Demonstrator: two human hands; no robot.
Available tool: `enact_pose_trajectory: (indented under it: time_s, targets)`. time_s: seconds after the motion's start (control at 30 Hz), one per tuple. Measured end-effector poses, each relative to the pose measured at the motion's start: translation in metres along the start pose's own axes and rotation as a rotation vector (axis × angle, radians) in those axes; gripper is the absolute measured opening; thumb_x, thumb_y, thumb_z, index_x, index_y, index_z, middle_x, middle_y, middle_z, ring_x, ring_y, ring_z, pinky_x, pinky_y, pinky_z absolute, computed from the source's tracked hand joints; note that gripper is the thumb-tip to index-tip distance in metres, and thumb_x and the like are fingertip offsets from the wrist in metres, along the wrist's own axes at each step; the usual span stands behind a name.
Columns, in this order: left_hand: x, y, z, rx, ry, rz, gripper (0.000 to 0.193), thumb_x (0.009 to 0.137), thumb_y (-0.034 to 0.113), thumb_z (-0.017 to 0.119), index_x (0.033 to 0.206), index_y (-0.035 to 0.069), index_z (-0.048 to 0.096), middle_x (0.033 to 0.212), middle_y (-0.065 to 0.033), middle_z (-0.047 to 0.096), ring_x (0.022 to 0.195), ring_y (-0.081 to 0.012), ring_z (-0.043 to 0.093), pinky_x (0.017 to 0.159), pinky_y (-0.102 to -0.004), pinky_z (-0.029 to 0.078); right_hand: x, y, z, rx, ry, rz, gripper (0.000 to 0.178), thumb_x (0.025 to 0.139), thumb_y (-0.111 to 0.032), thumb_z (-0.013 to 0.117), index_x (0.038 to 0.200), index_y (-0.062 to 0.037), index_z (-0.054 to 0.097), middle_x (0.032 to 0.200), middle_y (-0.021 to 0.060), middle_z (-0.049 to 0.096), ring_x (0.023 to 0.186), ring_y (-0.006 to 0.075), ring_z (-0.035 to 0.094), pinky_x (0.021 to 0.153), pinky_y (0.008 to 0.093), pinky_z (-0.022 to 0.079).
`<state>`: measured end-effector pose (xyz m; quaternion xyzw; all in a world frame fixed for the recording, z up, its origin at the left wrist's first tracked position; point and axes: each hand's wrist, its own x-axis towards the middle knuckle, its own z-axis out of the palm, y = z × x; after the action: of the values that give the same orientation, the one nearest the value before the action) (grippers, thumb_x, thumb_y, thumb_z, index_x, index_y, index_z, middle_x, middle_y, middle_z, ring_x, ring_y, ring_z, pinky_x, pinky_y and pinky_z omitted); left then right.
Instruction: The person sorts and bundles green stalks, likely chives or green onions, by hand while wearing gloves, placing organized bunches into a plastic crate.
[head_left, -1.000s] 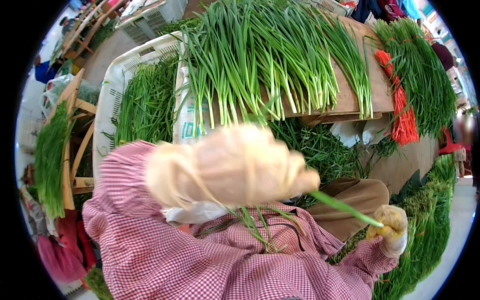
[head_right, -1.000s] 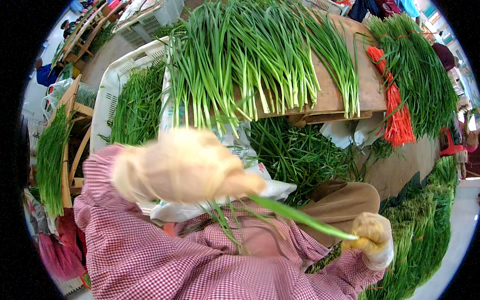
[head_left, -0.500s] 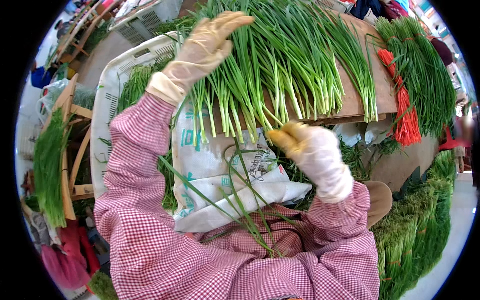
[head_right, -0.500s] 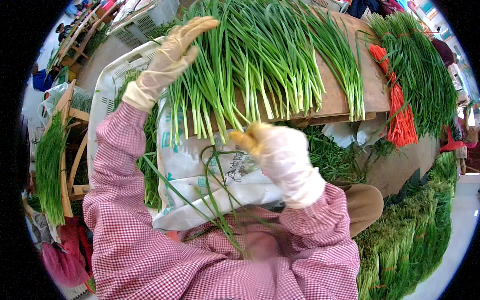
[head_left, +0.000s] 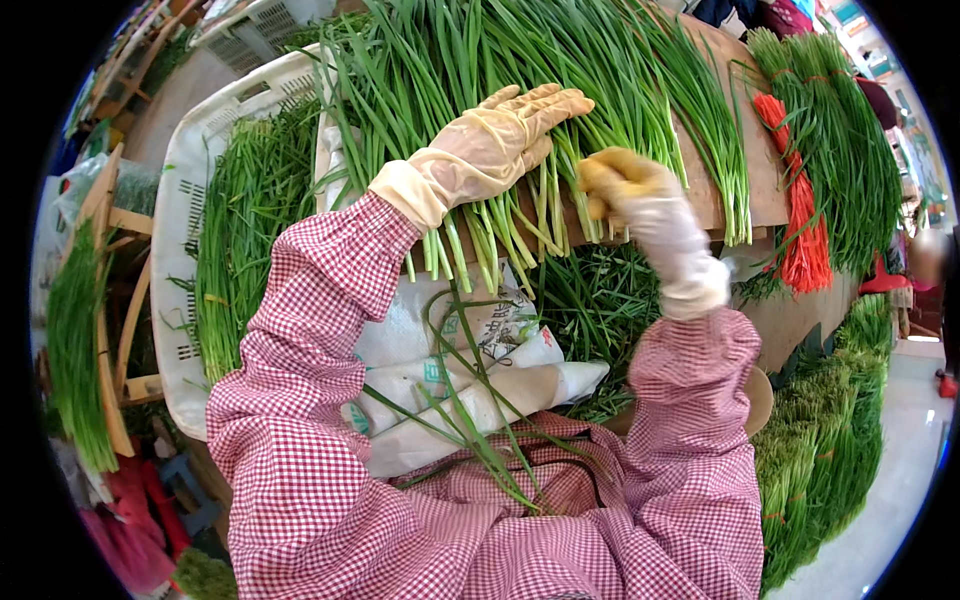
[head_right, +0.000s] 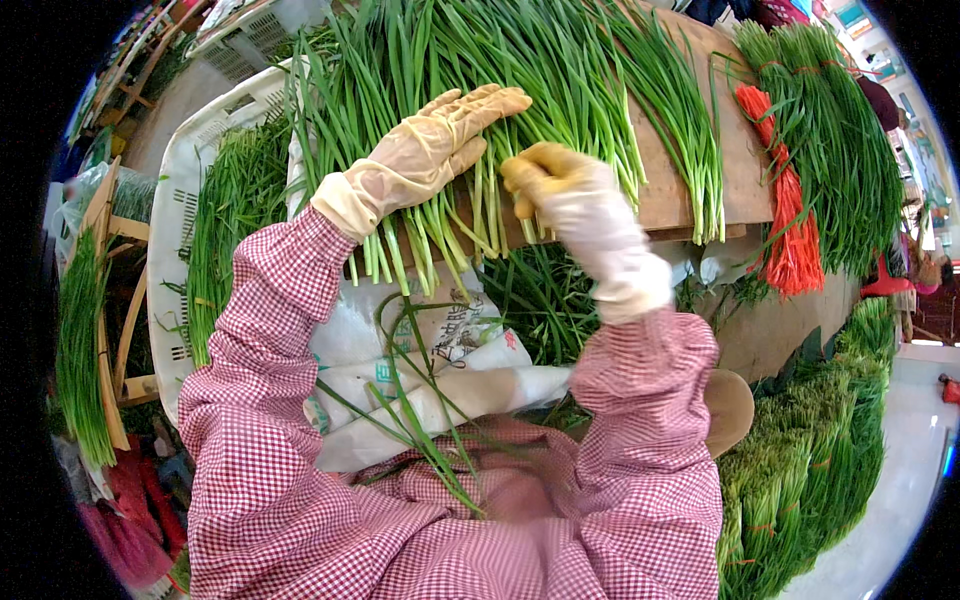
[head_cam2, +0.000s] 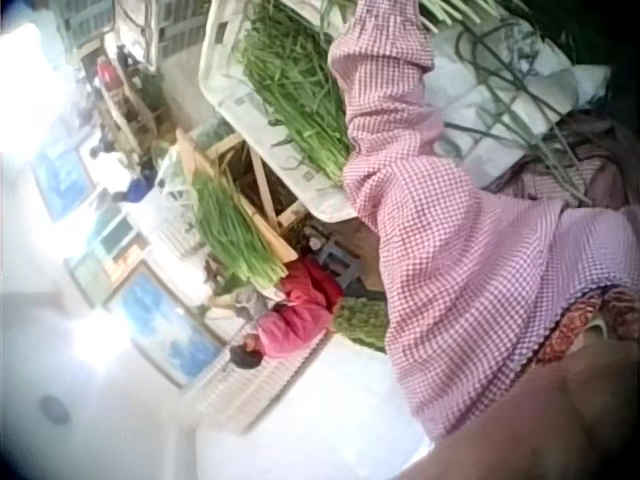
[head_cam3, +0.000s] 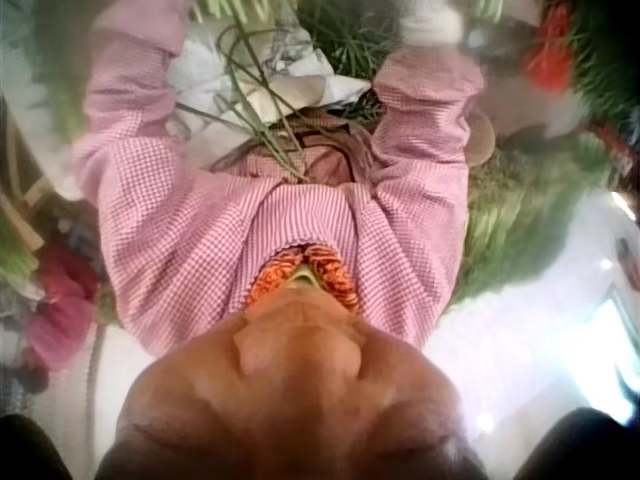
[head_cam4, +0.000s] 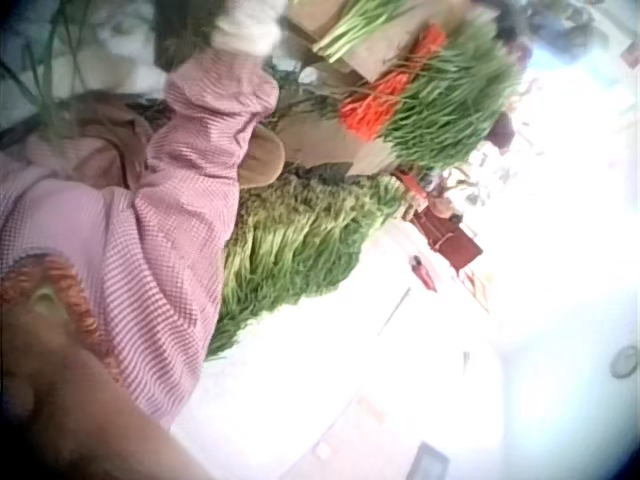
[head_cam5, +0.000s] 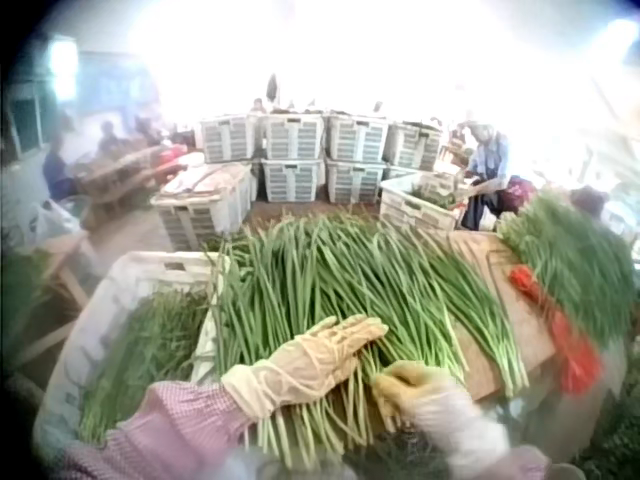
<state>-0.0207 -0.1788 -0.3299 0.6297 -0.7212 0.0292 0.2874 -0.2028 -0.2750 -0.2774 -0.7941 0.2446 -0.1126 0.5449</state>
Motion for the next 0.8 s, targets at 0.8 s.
enact_pose_trajectory:
  time_s: [0.8]
  targets:
    - [0.027, 0.026, -0.009, 0.239, -0.026, 0.104, 0.053, 0.086, 0.014, 0.052, 0.136, 0.021, 0.037, 0.139, -0.0010, 0.041, 0.132, -0.0213, 0.034, 0.110, -0.0458, 0.015, -0.043, 0.033, -0.032, -0.567, 0.515, -0.558, 0.030, 0.078, -0.010, 0.067, 0.107, -0.0085, 0.059, 0.097, 0.0094, 0.061, 0.087, 0.0262, 0.059, 0.074, 0.0343, 0.047]
